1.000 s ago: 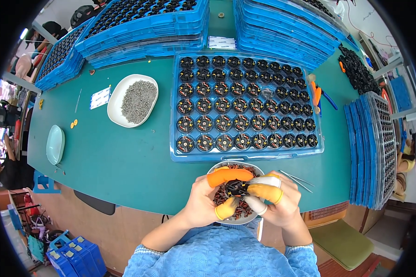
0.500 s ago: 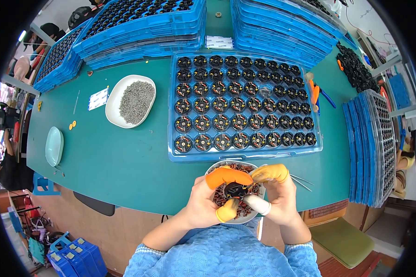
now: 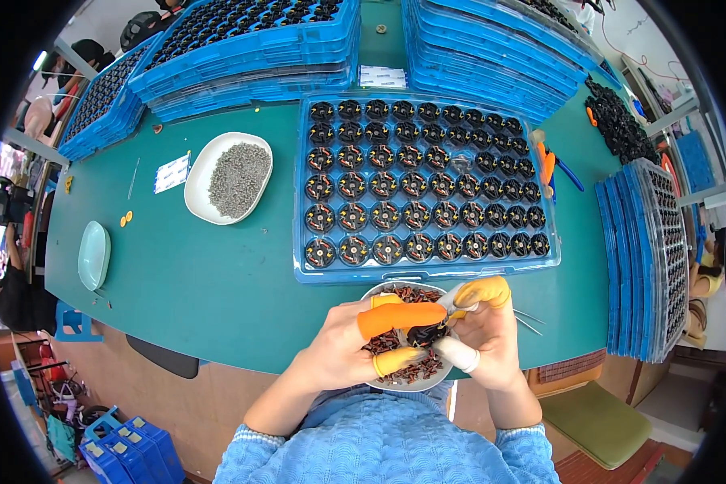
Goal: The person assembles electronic components by picking them from a bowl and placing them into a grid-like tray, using tweezers and wearing finger cots.
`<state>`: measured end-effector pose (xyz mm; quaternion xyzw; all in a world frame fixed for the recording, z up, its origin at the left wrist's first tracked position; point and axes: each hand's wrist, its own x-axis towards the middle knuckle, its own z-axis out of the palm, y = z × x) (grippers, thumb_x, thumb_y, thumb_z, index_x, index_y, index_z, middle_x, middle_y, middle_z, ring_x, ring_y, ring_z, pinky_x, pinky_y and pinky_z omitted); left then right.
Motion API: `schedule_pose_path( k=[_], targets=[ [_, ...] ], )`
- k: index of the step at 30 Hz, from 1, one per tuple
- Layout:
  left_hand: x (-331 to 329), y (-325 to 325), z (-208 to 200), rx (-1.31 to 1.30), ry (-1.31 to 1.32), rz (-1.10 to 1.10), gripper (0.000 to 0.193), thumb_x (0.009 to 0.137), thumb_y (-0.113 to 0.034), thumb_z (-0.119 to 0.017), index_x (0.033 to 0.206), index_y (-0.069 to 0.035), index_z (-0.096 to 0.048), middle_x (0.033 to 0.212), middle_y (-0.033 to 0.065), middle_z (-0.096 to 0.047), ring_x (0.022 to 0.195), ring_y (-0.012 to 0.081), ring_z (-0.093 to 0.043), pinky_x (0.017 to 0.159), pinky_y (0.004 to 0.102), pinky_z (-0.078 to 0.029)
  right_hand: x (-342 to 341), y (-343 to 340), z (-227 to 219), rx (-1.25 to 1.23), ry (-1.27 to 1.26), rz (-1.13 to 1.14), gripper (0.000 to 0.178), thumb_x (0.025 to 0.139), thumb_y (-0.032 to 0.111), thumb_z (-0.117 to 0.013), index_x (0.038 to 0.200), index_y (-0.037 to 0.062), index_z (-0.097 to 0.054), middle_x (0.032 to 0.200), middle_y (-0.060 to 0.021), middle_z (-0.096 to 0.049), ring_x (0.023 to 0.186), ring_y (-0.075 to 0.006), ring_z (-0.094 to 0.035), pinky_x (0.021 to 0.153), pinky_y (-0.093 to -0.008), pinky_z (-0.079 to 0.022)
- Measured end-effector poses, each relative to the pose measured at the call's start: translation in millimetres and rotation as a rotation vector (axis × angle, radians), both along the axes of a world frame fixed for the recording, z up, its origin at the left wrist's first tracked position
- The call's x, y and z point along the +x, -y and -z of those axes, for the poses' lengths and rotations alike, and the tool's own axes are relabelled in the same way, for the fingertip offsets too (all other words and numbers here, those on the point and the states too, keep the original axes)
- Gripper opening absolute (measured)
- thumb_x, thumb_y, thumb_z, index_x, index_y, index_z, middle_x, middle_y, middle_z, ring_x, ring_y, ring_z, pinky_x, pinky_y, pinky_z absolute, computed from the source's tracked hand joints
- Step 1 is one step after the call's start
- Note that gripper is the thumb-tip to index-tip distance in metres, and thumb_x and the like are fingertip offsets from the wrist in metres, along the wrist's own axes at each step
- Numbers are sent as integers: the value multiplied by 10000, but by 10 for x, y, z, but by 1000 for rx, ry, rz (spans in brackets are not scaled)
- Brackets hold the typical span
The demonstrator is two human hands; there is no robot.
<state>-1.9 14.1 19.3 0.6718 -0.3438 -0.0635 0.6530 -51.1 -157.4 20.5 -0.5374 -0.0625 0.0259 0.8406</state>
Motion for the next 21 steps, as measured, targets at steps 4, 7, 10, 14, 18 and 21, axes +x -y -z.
schedule_pose_path(
  k=[4,7,10,14,18,21],
  targets=[
    [10,-12,-14,47,92,-1,394,586,-69,-727,940,30,-583,847,111,-607,743,208,-607,646,288,-482,-9,-51,4,-9,7,-1,444,683,-35,-633,1008,72,-350,963,-65,-416,913,-145,-449,792,-297,-388],
    [-21,-11,21,71,43,10,396,580,-75,-729,935,25,-587,846,103,-610,743,213,-607,650,289,-484,-4,-61,65,49,-17,-24,437,689,-43,-617,1009,72,-343,946,-61,-404,878,-135,-440,781,-286,-380],
    [-25,-5,66,4,-15,9,387,589,-67,-724,935,35,-582,846,106,-604,751,208,-602,661,281,-479,5,-88,66,73,-18,-18,395,692,-46,-606,981,61,-358,937,-68,-406,859,-131,-439,769,-280,-380],
    [-67,48,114,-191,-328,95,394,645,-5,-656,1013,47,-524,976,118,-552,878,187,-551,775,298,-432,42,-33,61,-105,82,-44,257,687,-37,-616,858,30,-437,910,-84,-438,836,-137,-460,754,-275,-387],
    [-79,74,174,-369,-470,146,407,675,1,-612,1055,32,-470,1062,117,-505,957,176,-504,851,318,-381,46,-83,-15,-134,120,45,196,676,-15,-640,784,17,-479,895,-89,-466,822,-147,-481,738,-271,-399],
    [-87,94,170,-418,-479,113,397,674,-21,-625,1039,21,-474,1048,111,-514,951,173,-508,846,312,-383,40,-78,-14,-364,232,103,216,660,12,-665,805,14,-506,890,-98,-494,801,-169,-511,704,-271,-419]
  ],
)
